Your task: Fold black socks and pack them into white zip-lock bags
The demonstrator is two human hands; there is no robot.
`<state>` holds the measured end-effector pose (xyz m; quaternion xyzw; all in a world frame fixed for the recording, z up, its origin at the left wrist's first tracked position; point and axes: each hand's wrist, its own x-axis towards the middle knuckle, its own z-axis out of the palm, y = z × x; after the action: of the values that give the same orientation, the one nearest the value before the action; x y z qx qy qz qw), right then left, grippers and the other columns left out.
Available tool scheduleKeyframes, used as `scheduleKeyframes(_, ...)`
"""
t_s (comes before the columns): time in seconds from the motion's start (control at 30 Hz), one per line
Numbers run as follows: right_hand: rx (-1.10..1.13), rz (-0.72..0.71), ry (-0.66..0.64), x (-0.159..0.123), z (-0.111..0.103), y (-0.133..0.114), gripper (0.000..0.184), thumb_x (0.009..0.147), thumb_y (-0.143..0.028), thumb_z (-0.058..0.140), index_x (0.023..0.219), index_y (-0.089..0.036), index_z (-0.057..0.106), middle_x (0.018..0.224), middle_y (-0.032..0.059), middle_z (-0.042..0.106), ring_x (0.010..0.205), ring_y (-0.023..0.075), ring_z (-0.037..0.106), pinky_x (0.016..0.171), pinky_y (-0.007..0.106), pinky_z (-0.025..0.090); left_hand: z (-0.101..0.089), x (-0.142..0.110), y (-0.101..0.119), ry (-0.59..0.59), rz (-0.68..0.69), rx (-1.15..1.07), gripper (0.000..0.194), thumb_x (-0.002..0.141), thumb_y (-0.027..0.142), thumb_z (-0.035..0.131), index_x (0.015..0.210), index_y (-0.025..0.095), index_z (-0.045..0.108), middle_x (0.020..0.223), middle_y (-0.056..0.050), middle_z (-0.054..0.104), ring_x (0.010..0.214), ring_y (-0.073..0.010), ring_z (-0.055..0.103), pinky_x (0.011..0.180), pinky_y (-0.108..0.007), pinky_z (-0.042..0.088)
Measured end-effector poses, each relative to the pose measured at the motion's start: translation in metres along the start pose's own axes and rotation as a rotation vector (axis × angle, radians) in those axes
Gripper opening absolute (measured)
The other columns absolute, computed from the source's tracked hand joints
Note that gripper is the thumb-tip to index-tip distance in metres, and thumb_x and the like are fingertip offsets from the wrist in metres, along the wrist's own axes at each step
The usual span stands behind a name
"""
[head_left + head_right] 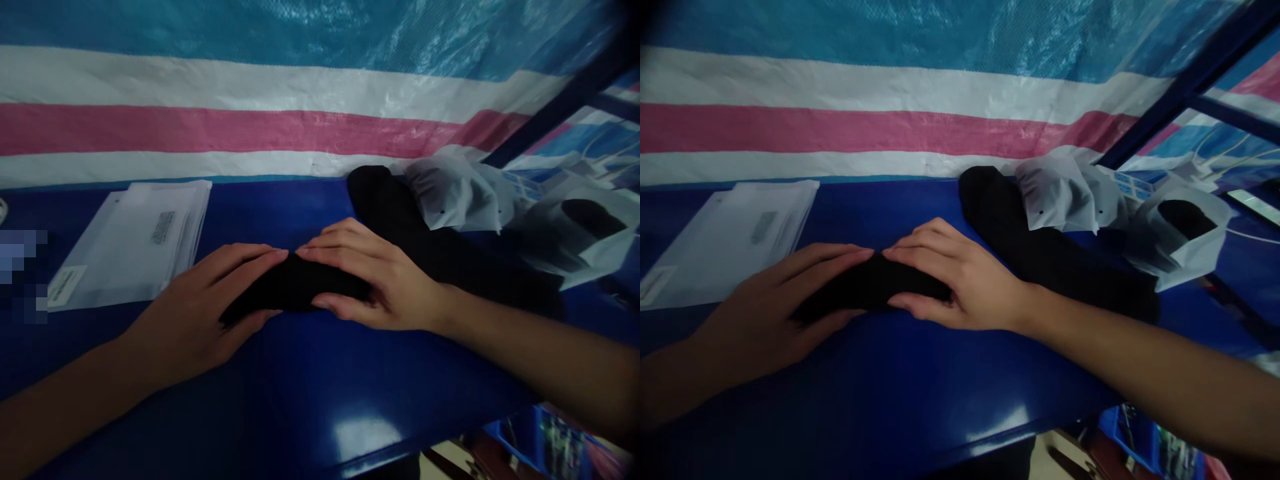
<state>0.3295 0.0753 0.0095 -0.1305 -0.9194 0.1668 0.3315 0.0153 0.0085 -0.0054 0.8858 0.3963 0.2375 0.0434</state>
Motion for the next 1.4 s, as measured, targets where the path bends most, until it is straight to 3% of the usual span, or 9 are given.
scheduleKeyframes(0.17, 0.016, -0.093, -0.073, -0.001, 0.000, -0.001, 0.060, 0.106, -0.039, 0.086, 0.157, -0.012, 0.070, 0.151, 0.0235, 0.073, 0.144, 0.0308, 0.072, 0.123, 0.045, 0.059, -0.005, 0.001, 0.001, -0.059, -0.074, -0.087, 0.058, 0.113, 0.051, 0.066, 0.166, 0.032, 0.050, 0.151, -0.009, 0.074, 0.124, -0.0294, 0.080, 0.101, -0.039, 0.070)
scheduleKeyframes(0.33, 0.086, -0.031, -0.144, -0.005, 0.000, 0.002, 0.075, 0.108, -0.043, 0.083, 0.172, -0.016, 0.055, 0.156, 0.0210, 0.070, 0.145, 0.0280, 0.071, 0.124, 0.039, 0.060, -0.006, 0.000, 0.000, -0.089, -0.184, -0.224, 0.054, 0.113, 0.058, 0.064, 0.160, 0.035, 0.052, 0.144, -0.006, 0.079, 0.113, -0.0284, 0.083, 0.086, -0.037, 0.069)
scheduleKeyframes(0.47, 0.105, -0.006, -0.149, -0.008, 0.001, 0.002, 0.071, 0.113, -0.042, 0.075, 0.176, -0.019, 0.050, 0.158, 0.0198, 0.069, 0.149, 0.0274, 0.069, 0.125, 0.041, 0.060, -0.002, -0.001, 0.003, -0.048, -0.143, -0.195, 0.056, 0.113, 0.061, 0.066, 0.160, 0.034, 0.051, 0.147, -0.008, 0.074, 0.126, -0.0300, 0.078, 0.103, -0.043, 0.068)
scheduleKeyframes(0.6, 0.114, 0.053, -0.069, -0.005, 0.004, -0.004, 0.070, 0.107, -0.036, 0.084, 0.169, -0.017, 0.058, 0.152, 0.0179, 0.075, 0.144, 0.0266, 0.074, 0.124, 0.037, 0.060, 0.003, -0.001, 0.005, 0.005, 0.016, -0.082, 0.083, 0.107, 0.062, 0.077, 0.173, 0.028, 0.039, 0.167, -0.016, 0.059, 0.155, -0.0358, 0.062, 0.130, -0.051, 0.057)
scheduleKeyframes(0.77, 0.214, 0.179, -0.007, -0.001, 0.009, -0.009, 0.072, 0.098, -0.039, 0.095, 0.162, -0.022, 0.066, 0.139, 0.0119, 0.082, 0.126, 0.0242, 0.082, 0.112, 0.033, 0.066, 0.001, -0.001, 0.003, -0.071, -0.088, -0.083, 0.071, 0.109, 0.037, 0.071, 0.173, 0.039, 0.040, 0.164, -0.007, 0.062, 0.142, -0.0294, 0.072, 0.111, -0.040, 0.069)
scheduleKeyframes(0.97, 0.232, 0.110, 0.053, -0.003, 0.015, -0.011, 0.084, 0.095, -0.040, 0.098, 0.168, -0.023, 0.061, 0.160, 0.0172, 0.073, 0.153, 0.0278, 0.069, 0.131, 0.041, 0.057, -0.007, 0.003, -0.002, -0.077, -0.226, -0.240, 0.071, 0.097, 0.046, 0.086, 0.160, 0.044, 0.054, 0.149, 0.001, 0.076, 0.123, -0.0273, 0.081, 0.104, -0.038, 0.070)
scheduleKeyframes(1.1, 0.246, 0.075, 0.048, -0.002, 0.013, -0.017, 0.074, 0.097, -0.037, 0.095, 0.164, -0.021, 0.066, 0.165, 0.0204, 0.067, 0.155, 0.0292, 0.067, 0.130, 0.043, 0.058, -0.007, 0.002, -0.006, -0.061, -0.253, -0.264, 0.071, 0.096, 0.054, 0.088, 0.158, 0.047, 0.057, 0.140, 0.004, 0.081, 0.115, -0.0254, 0.084, 0.098, -0.037, 0.070)
scheduleKeyframes(1.3, 0.208, 0.078, 0.036, -0.001, 0.008, -0.015, 0.050, 0.104, -0.024, 0.087, 0.152, -0.018, 0.076, 0.162, 0.0193, 0.069, 0.152, 0.0273, 0.069, 0.127, 0.040, 0.060, -0.010, 0.003, 0.000, 0.010, -0.268, -0.234, 0.078, 0.096, 0.062, 0.086, 0.163, 0.044, 0.053, 0.156, 0.001, 0.076, 0.131, -0.0300, 0.081, 0.108, -0.042, 0.070)
scheduleKeyframes(1.4, 0.174, 0.147, 0.099, 0.000, 0.007, -0.008, 0.049, 0.104, -0.025, 0.088, 0.152, -0.021, 0.077, 0.160, 0.0174, 0.072, 0.149, 0.0278, 0.071, 0.127, 0.044, 0.060, -0.017, 0.005, -0.003, 0.071, -0.203, -0.057, 0.068, 0.107, 0.063, 0.071, 0.167, 0.037, 0.051, 0.167, -0.005, 0.067, 0.151, -0.0348, 0.068, 0.126, -0.051, 0.060)
